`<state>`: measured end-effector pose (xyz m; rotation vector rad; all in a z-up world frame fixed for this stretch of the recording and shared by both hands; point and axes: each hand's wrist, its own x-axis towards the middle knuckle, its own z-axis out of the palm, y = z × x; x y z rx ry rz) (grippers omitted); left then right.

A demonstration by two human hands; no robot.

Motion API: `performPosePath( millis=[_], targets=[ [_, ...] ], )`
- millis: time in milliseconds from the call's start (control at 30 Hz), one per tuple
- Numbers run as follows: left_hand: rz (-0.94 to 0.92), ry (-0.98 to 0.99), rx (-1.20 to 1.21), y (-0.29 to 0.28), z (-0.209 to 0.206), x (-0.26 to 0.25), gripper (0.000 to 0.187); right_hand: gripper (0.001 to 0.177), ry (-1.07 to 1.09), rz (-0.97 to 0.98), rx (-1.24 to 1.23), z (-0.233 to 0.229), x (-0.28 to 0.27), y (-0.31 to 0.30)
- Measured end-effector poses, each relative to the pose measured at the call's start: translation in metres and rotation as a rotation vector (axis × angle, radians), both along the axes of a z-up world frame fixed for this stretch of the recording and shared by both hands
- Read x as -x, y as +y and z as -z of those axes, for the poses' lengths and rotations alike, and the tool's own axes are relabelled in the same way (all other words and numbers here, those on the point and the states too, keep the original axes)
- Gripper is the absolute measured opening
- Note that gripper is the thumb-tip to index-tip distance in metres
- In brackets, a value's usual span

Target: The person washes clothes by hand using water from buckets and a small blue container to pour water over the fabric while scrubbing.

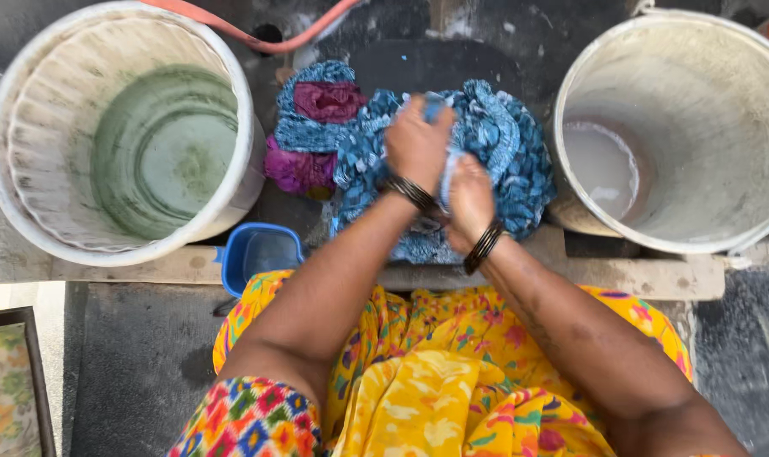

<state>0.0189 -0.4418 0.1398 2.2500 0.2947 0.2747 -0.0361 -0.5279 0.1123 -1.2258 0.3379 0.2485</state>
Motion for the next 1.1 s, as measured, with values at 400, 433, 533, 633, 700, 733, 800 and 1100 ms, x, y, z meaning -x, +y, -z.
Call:
performPosePath(
  millis=[400, 433, 533, 633, 700, 733, 800, 1100],
  targets=[
    [0.015, -0.020, 0.284, -0.003, -0.032, 0.008, 0.047, 0.017, -0.246, 0.006, 0.273, 0.010, -0.031, -0.034],
    [0.054, 0.027, 0.278, -0.009, -0.038, 0.007, 0.049, 0.019, -0.294, 0.065, 0.320, -0.009, -0.044, -0.043],
    [0.569, 0.191, 0.371, -0.001, -0.032, 0.017, 0.039, 0.018, -0.200, 0.214, 0.130, -0.050, -0.055, -0.063],
    [0.367, 0.219, 0.759, 0.032, -0.015, -0.001, 0.028, 0.024, -0.201, 0.228, -0.233, -0.070, -0.056, -0.070],
    [0.193, 0.156, 1.154, 0.056, -0.006, -0.019, 0.020, 0.024, -0.208, 0.180, -0.342, -0.073, -0.056, -0.068],
    [0.131, 0.059, 1.098, 0.055, -0.002, -0.023, 0.020, 0.024, -0.183, 0.159, -0.328, -0.069, -0.052, -0.064],
    [0.009, -0.130, 0.980, 0.045, -0.002, -0.027, 0.020, 0.025, -0.153, 0.119, -0.218, -0.054, -0.044, -0.052],
    [0.391, 0.198, 0.658, 0.003, -0.036, 0.007, 0.032, 0.010, -0.213, 0.010, -0.050, -0.005, -0.053, -0.062]
  ],
)
